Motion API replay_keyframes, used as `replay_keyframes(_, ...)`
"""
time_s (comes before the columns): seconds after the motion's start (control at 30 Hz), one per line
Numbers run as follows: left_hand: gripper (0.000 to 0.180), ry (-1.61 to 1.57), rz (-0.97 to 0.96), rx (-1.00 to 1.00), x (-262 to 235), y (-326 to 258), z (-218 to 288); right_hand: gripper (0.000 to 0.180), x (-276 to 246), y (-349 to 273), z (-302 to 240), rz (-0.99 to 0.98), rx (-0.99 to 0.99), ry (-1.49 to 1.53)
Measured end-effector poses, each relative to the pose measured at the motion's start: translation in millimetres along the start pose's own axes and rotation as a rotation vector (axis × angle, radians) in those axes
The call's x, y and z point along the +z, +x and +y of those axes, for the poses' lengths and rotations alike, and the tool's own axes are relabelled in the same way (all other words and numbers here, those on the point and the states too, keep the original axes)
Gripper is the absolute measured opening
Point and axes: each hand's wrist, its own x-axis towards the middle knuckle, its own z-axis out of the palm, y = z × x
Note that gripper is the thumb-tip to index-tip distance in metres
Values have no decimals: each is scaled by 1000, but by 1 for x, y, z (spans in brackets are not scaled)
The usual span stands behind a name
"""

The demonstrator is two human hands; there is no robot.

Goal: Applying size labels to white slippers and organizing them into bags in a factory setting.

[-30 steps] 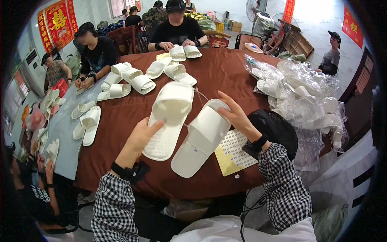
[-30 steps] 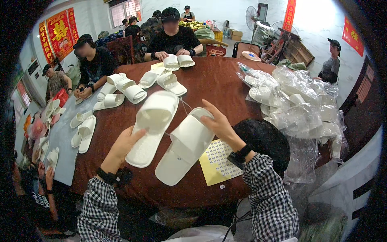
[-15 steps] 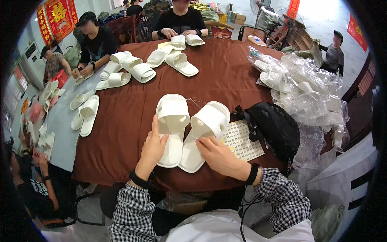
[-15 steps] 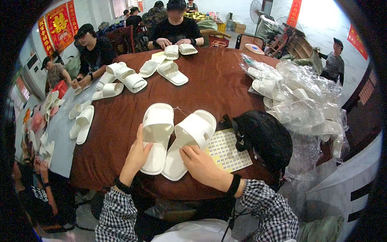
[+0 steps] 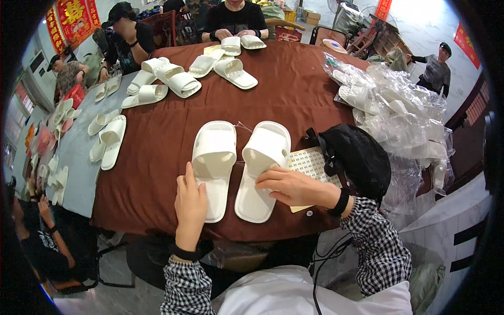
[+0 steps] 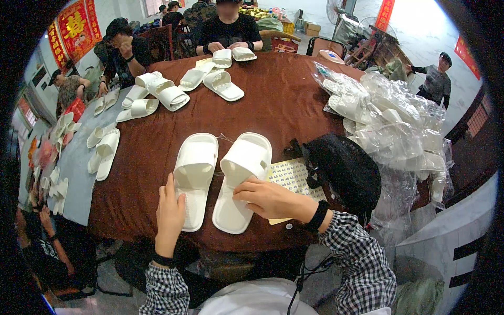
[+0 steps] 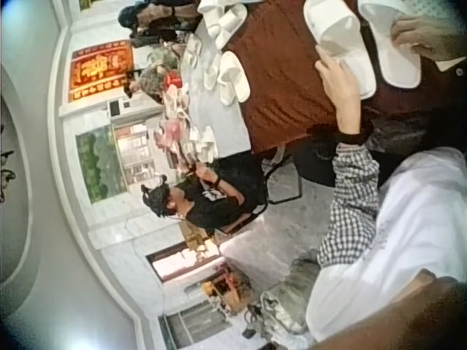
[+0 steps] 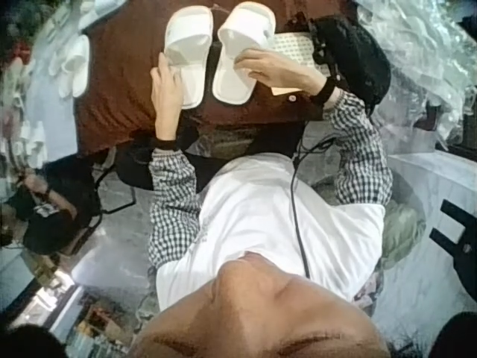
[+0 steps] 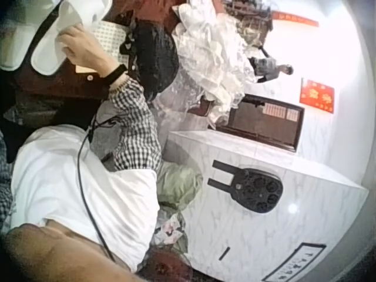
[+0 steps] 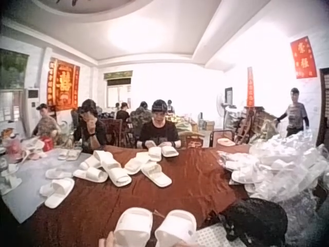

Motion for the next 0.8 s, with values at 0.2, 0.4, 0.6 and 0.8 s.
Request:
replay_keyframes(0.2, 57, 296, 154, 373, 26, -24, -2, 29, 2, -9, -8, 184, 257, 123)
replay_keyframes(0.4, 55, 192, 103, 393, 33, -49, 16, 29, 10, -6, -8, 190, 78, -208)
replay_keyframes(0.6, 57, 133, 37, 432, 29, -62, 36, 23, 11, -6, -5, 194, 151, -219)
replay_keyframes(0.8, 50, 115, -29, 754, 42, -27, 46, 11, 27, 4, -11, 215, 309, -389)
